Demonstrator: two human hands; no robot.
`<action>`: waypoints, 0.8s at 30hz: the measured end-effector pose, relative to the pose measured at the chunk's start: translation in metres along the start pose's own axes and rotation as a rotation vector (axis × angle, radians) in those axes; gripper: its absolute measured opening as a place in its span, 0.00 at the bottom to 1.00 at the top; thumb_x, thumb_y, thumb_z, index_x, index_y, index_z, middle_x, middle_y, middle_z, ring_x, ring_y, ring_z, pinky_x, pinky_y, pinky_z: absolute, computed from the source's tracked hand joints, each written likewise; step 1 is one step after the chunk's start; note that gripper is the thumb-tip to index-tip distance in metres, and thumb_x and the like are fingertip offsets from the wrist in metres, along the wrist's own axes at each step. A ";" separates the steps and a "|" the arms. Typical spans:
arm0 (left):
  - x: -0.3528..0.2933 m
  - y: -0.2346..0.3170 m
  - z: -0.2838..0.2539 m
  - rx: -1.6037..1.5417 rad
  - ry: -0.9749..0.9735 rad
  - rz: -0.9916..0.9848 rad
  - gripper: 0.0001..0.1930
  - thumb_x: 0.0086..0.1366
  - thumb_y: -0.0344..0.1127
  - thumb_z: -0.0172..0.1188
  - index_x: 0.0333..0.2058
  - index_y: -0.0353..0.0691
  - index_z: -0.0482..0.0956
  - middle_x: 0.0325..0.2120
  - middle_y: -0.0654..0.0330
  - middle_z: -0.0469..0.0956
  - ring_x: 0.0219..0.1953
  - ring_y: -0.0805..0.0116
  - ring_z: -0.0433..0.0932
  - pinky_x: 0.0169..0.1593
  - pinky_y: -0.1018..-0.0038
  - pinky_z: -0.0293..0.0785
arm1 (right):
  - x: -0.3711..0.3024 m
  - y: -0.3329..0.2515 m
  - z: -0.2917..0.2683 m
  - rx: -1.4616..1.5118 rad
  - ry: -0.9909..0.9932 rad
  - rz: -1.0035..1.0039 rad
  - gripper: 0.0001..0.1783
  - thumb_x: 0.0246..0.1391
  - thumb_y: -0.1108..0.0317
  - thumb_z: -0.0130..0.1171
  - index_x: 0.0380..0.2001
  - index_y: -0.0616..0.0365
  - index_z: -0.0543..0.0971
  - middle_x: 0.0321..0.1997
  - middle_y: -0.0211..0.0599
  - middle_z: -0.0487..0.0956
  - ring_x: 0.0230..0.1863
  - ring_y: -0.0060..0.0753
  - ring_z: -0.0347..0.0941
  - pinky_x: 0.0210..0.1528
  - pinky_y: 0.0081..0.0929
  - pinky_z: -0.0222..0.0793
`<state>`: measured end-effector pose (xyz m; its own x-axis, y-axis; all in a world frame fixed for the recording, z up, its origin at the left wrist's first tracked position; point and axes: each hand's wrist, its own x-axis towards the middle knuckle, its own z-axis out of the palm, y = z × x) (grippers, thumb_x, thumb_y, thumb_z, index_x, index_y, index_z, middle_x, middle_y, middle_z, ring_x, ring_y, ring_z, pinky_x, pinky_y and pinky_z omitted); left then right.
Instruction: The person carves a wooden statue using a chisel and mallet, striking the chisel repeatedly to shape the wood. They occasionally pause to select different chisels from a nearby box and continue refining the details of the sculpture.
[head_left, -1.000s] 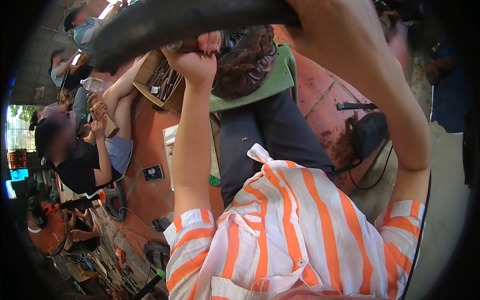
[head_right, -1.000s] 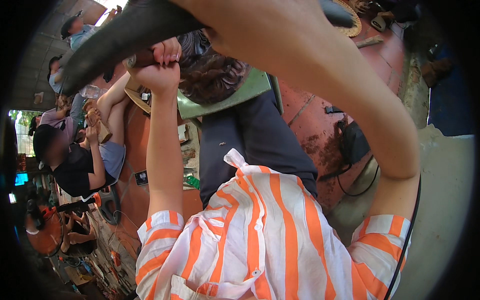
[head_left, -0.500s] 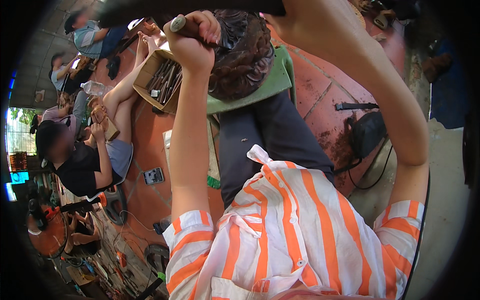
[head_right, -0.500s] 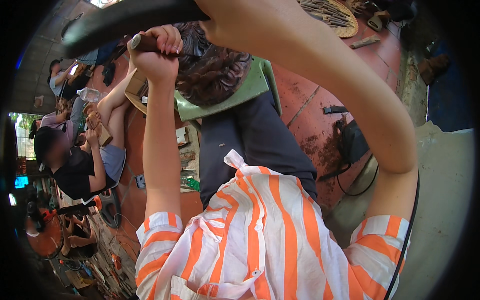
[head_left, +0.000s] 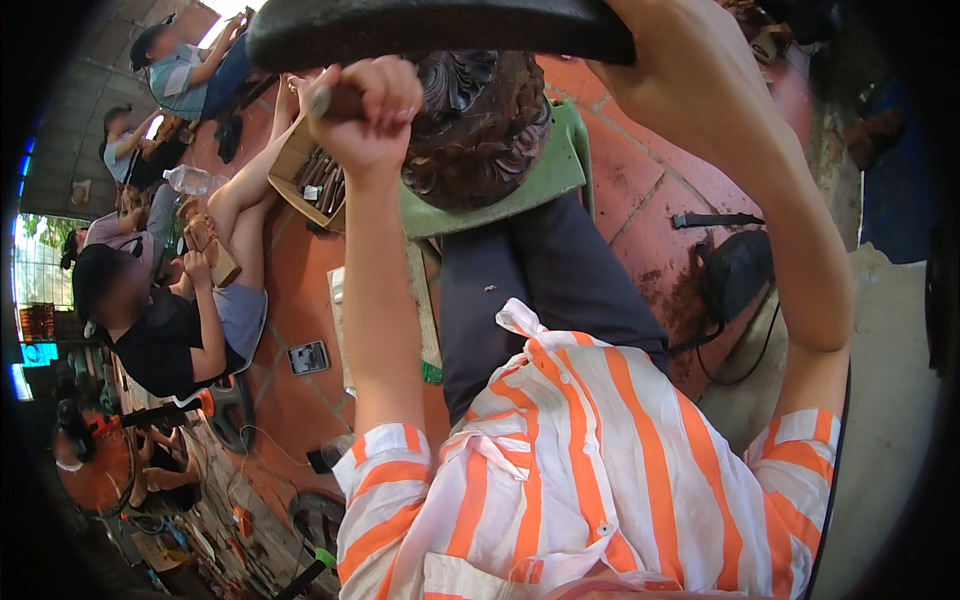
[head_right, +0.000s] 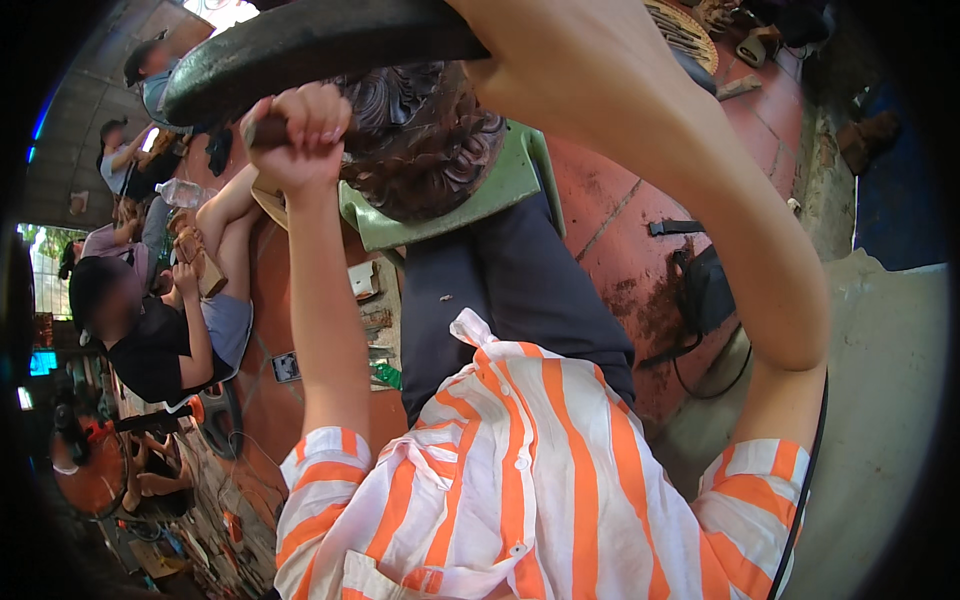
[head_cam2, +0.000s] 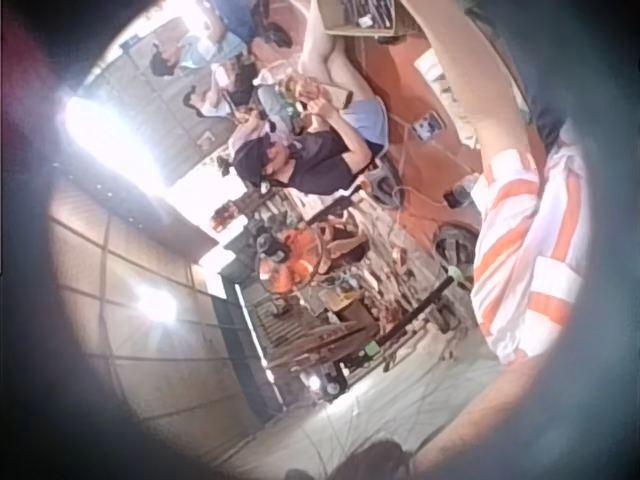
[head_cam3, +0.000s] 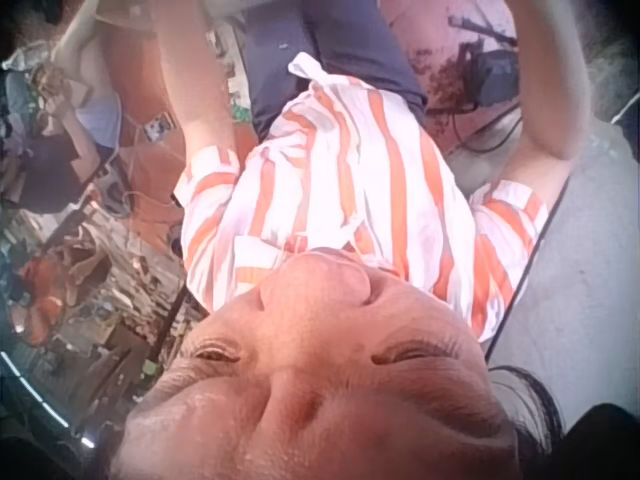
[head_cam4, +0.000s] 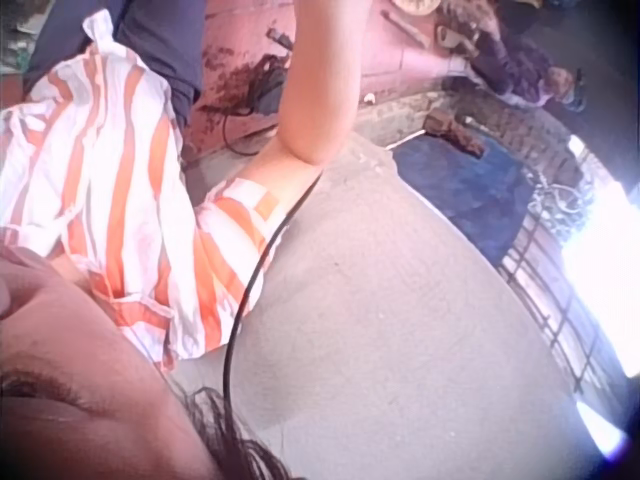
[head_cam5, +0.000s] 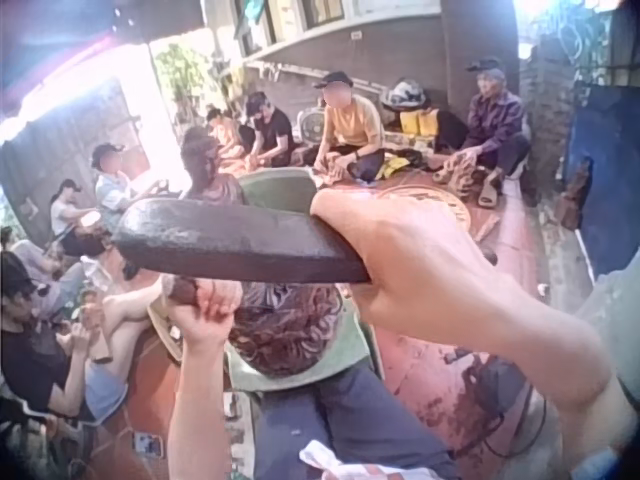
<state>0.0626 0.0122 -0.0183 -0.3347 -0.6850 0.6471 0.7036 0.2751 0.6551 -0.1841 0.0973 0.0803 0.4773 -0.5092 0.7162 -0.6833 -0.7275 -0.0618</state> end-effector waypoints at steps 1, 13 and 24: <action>-0.008 0.004 0.006 -0.322 -0.006 0.078 0.24 0.62 0.46 0.42 0.09 0.45 0.57 0.09 0.66 0.54 0.16 0.72 0.55 0.22 0.77 0.54 | -0.002 0.003 0.003 0.015 0.027 -0.011 0.17 0.37 0.79 0.56 0.35 0.62 0.68 0.27 0.48 0.73 0.32 0.55 0.72 0.33 0.40 0.66; -0.012 -0.005 0.036 -0.049 0.386 0.048 0.27 0.54 0.60 0.45 0.11 0.43 0.59 0.11 0.65 0.55 0.18 0.67 0.58 0.28 0.73 0.54 | -0.005 0.007 0.017 0.153 0.028 -0.042 0.19 0.34 0.80 0.56 0.36 0.61 0.70 0.27 0.46 0.72 0.32 0.54 0.71 0.32 0.38 0.65; -0.019 -0.025 0.036 0.207 0.378 0.110 0.26 0.52 0.59 0.43 0.11 0.41 0.60 0.10 0.64 0.56 0.17 0.69 0.57 0.25 0.73 0.54 | -0.004 -0.002 0.006 0.144 -0.055 -0.019 0.20 0.32 0.79 0.57 0.36 0.60 0.70 0.27 0.46 0.72 0.33 0.53 0.71 0.32 0.38 0.65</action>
<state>0.0286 0.0424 -0.0332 0.0150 -0.8318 0.5549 0.5689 0.4635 0.6793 -0.1808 0.0982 0.0731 0.5213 -0.5161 0.6796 -0.5896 -0.7936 -0.1504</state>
